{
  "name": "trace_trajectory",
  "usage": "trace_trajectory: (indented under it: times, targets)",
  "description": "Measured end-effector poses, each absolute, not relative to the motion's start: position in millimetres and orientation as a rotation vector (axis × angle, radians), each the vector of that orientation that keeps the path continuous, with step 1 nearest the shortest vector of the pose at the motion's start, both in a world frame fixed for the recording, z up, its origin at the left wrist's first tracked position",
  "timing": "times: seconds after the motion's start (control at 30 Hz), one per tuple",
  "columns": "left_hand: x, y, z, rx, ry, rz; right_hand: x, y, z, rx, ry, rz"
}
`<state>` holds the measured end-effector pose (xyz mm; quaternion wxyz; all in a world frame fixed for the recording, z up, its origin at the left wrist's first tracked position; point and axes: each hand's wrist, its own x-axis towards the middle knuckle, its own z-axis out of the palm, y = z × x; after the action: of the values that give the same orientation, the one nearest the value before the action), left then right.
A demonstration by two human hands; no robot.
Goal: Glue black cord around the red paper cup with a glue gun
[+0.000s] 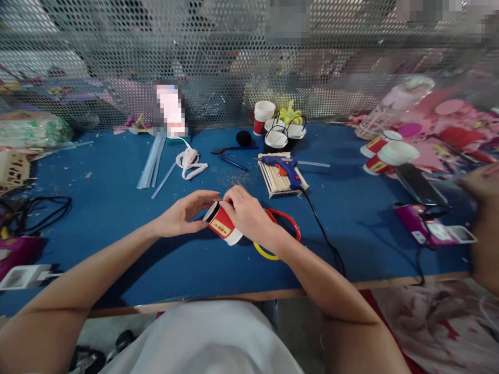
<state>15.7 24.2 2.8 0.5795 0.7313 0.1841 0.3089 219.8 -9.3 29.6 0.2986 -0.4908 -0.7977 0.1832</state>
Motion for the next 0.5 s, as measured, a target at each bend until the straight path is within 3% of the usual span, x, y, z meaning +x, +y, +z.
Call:
trace_trajectory:
  times: [0.5]
  targets:
    - [19,20,5,1.756,0.591,0.732,207,-20,13,-1.382,-2.082,0.309]
